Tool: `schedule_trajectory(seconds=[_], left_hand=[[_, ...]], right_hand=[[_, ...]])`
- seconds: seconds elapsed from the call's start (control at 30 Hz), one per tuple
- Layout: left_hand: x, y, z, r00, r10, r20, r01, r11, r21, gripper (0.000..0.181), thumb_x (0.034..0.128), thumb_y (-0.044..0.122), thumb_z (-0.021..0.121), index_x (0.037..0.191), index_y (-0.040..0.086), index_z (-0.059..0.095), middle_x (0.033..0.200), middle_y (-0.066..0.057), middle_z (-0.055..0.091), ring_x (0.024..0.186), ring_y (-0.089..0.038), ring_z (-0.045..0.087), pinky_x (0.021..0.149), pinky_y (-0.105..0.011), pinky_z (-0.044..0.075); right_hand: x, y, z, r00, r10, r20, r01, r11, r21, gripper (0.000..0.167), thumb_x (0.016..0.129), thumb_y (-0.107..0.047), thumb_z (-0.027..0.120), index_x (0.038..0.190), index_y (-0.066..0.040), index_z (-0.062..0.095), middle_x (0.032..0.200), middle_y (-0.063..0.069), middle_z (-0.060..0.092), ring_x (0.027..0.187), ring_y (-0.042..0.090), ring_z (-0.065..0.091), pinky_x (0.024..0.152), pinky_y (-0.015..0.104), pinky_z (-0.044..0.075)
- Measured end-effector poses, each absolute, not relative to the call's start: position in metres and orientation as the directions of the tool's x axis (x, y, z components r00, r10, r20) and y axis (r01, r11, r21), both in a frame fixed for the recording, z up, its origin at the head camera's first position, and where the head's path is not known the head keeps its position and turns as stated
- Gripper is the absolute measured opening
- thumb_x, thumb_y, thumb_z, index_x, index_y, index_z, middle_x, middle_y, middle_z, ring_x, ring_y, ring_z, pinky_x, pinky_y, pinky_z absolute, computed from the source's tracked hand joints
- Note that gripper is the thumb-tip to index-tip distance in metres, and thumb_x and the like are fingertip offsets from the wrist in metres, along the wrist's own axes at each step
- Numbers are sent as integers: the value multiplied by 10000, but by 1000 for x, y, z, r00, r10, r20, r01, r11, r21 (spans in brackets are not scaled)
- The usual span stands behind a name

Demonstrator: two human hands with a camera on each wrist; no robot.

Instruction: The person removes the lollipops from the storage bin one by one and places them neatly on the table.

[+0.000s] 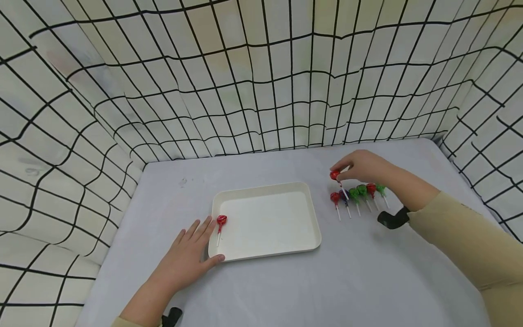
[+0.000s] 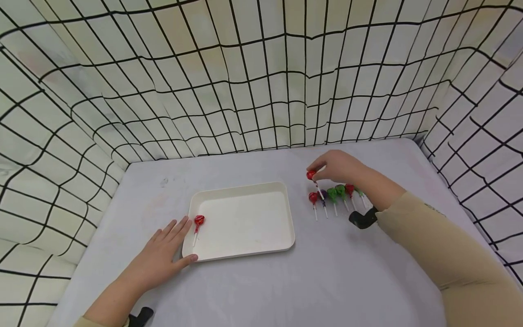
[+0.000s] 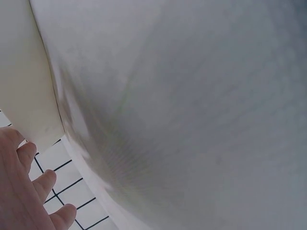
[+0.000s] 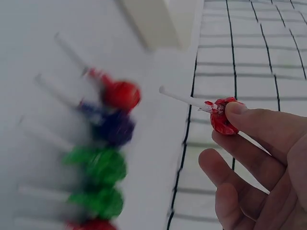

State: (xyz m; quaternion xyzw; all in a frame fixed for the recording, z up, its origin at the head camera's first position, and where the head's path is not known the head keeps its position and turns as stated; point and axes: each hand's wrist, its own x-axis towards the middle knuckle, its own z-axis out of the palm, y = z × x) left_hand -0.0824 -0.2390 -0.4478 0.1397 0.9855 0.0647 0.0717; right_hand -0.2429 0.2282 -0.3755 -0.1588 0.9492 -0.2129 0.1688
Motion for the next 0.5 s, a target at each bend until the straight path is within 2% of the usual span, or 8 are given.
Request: schedule_trajectory(seconds=[0.3,0.5], left_hand=[[-82,-241,-447,-948,297,-114,278,947,159,995,845,728,574,1585,148,250,1644,-46,210,1488,-365,196,1161,-627,180],[-82,-241,-446,-945,305,-116,285,945,158,995,846,742,555,1585,150,250,1645,-35,211,1492,-351,190,1168,-616,167]], right_hand=[[-230,302,-392,-913,-319,-254,-197,890,-410,361,935,-299,691,1229,-89,712,1268,222,639,1199,427,540,946,634,457],[-222,340,-396,-932,-265,-247,-154,907,-391,367,944,-272,675,1246,-64,694,1279,258,617,1183,460,523,895,627,475]])
